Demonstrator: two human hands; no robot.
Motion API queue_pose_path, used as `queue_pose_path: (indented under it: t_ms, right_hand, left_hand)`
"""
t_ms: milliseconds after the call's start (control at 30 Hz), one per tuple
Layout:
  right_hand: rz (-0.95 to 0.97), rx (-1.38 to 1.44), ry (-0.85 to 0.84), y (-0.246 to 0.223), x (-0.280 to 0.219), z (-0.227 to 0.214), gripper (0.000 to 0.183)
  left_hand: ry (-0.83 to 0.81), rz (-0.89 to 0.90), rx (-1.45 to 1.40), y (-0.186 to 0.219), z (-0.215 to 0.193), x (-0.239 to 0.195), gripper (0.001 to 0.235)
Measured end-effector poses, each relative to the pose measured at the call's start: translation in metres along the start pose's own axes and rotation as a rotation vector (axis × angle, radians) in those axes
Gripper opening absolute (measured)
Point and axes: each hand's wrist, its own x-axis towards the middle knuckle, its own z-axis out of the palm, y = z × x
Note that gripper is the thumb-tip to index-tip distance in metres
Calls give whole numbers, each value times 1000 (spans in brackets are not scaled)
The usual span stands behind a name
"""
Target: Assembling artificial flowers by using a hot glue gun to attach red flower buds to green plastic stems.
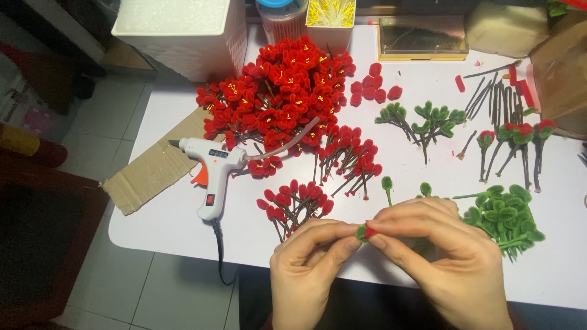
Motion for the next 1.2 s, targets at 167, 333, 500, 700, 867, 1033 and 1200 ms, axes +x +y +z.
queue_pose_path:
  t_ms: [167,333,500,700,867,1033,1200]
  right_hand:
    - [112,80,-51,0,3,-3,17]
    - [384,232,-45,-3,7,-3,32]
    - [281,244,-66,3,4,-4,28]
    - [184,207,-61,3,5,-2,17]
    - [183,181,-61,3,2,-3,18]
    - [134,132,-33,3,2,-3,15]
    - [64,45,2,4,0,1,7]
  left_hand:
    - [39,-212,-184,-2,4,2,13]
    - [67,-420,-355,-8,4,6,40]
    - [92,-406,-363,-12,4,6,34]
    - [32,-313,-334,-4,5,3,21]
    - [0,-187,-266,-6,4,3,16]
    - [-9,-182,-209,-6,3,3,14]
    - [-10,-70,-184,-16,4,1,12]
